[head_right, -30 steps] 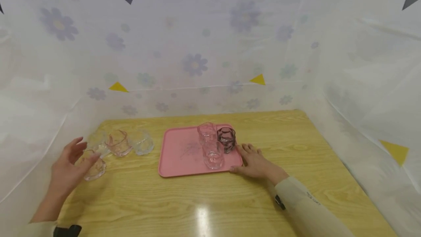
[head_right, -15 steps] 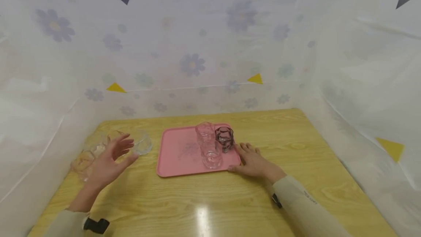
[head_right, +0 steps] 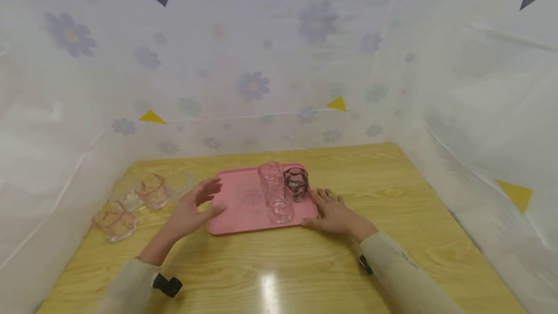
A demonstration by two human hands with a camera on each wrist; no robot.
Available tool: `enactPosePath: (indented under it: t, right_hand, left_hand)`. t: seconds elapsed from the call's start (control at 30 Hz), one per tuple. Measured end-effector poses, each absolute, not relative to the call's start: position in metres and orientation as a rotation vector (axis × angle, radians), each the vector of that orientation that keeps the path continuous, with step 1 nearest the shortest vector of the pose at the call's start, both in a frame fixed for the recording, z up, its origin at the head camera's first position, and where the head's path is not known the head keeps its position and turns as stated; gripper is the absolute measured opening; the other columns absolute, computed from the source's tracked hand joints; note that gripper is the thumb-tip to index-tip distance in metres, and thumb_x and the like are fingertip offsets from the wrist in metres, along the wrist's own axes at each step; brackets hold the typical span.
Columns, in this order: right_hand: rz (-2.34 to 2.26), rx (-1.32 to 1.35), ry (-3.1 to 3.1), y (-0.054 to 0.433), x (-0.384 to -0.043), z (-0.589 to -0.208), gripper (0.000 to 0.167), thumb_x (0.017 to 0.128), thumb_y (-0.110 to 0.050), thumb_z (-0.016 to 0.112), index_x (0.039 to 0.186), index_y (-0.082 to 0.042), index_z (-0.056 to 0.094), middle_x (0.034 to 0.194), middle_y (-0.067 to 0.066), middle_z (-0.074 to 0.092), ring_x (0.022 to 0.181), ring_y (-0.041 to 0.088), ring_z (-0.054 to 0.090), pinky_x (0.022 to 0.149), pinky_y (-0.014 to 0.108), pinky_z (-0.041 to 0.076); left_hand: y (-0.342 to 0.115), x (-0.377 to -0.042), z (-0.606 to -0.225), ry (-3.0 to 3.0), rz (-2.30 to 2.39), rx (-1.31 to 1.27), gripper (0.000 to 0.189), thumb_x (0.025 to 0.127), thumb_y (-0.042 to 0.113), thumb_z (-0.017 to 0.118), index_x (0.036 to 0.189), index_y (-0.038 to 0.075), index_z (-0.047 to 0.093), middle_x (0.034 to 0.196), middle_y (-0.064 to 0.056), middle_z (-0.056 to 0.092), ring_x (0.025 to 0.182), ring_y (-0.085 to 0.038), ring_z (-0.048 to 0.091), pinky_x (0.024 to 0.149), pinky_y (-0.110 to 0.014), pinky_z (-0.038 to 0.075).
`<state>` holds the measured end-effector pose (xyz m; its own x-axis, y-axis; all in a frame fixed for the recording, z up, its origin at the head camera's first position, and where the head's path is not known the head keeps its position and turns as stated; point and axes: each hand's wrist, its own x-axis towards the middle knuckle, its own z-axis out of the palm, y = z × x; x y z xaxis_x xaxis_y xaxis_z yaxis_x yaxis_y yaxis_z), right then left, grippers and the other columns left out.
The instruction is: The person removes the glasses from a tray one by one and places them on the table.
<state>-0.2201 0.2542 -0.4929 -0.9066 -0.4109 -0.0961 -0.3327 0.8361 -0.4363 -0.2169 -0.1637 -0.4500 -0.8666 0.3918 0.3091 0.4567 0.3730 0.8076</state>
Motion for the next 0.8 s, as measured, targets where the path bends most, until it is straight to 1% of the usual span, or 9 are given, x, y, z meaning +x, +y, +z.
enactPosePath:
  t: [0.07, 0.2, 0.43, 0.53, 0.6, 0.8]
  right_hand:
    - [-0.621, -0.576, 2.828, 0.255, -0.221, -0.493, 0.100, 0.098, -0.063, 0.064, 0.167, -0.004, 0.024, 0.171, 0.029, 0.025, 0.159, 0.054, 0.015, 0.122, 0.080, 0.011]
    - [-0.619, -0.572, 2.824, 0.255, -0.222, -0.495, 0.101, 0.097, -0.065, 0.063, 0.168, -0.005, 0.023, 0.171, 0.028, 0.024, 0.159, 0.053, 0.015, 0.122, 0.080, 0.010]
    - [-0.610, -0.575, 2.823, 0.254, -0.224, -0.497, 0.103, 0.097, -0.067, 0.062, 0.168, -0.005, 0.022, 0.171, 0.028, 0.024, 0.159, 0.054, 0.015, 0.123, 0.079, 0.011]
    - [-0.604, -0.566, 2.823, 0.254, -0.224, -0.497, 0.102, 0.097, -0.067, 0.063, 0.168, -0.006, 0.022, 0.172, 0.027, 0.023, 0.159, 0.053, 0.015, 0.124, 0.078, 0.011]
    - [-0.607, -0.564, 2.823, 0.255, -0.224, -0.497, 0.102, 0.097, -0.067, 0.063, 0.168, -0.006, 0.022, 0.172, 0.026, 0.024, 0.160, 0.052, 0.015, 0.124, 0.079, 0.010]
    - [-0.616, -0.557, 2.824, 0.256, -0.223, -0.496, 0.101, 0.097, -0.065, 0.064, 0.168, -0.006, 0.023, 0.171, 0.028, 0.024, 0.159, 0.053, 0.015, 0.124, 0.078, 0.010]
  left_hand:
    - [-0.154, -0.220, -0.451, -2.560, -1.562, -0.801, 0.071, 0.096, 0.022, 0.079, 0.158, 0.014, 0.045, 0.154, -0.017, 0.056, 0.142, -0.041, 0.054, 0.115, -0.060, 0.048]
    - [-0.136, -0.224, -0.454, -2.592, -1.599, -0.796, 0.074, 0.094, 0.023, 0.082, 0.158, 0.014, 0.045, 0.154, -0.016, 0.056, 0.143, -0.038, 0.054, 0.118, -0.056, 0.046]
    - [-0.111, -0.231, -0.461, -2.585, -1.611, -0.811, 0.077, 0.090, 0.024, 0.085, 0.156, 0.010, 0.048, 0.153, -0.015, 0.058, 0.140, -0.035, 0.057, 0.117, -0.051, 0.049]
    - [-0.104, -0.232, -0.462, -2.606, -1.616, -0.797, 0.077, 0.090, 0.024, 0.085, 0.156, 0.011, 0.047, 0.153, -0.013, 0.058, 0.139, -0.033, 0.058, 0.117, -0.050, 0.049]
    - [-0.100, -0.233, -0.463, -2.617, -1.630, -0.789, 0.077, 0.091, 0.022, 0.085, 0.157, 0.011, 0.047, 0.153, -0.015, 0.058, 0.139, -0.033, 0.057, 0.118, -0.051, 0.048]
    - [-0.090, -0.237, -0.470, -2.639, -1.629, -0.813, 0.079, 0.091, 0.021, 0.083, 0.158, 0.005, 0.045, 0.152, -0.021, 0.057, 0.138, -0.036, 0.058, 0.118, -0.053, 0.047]
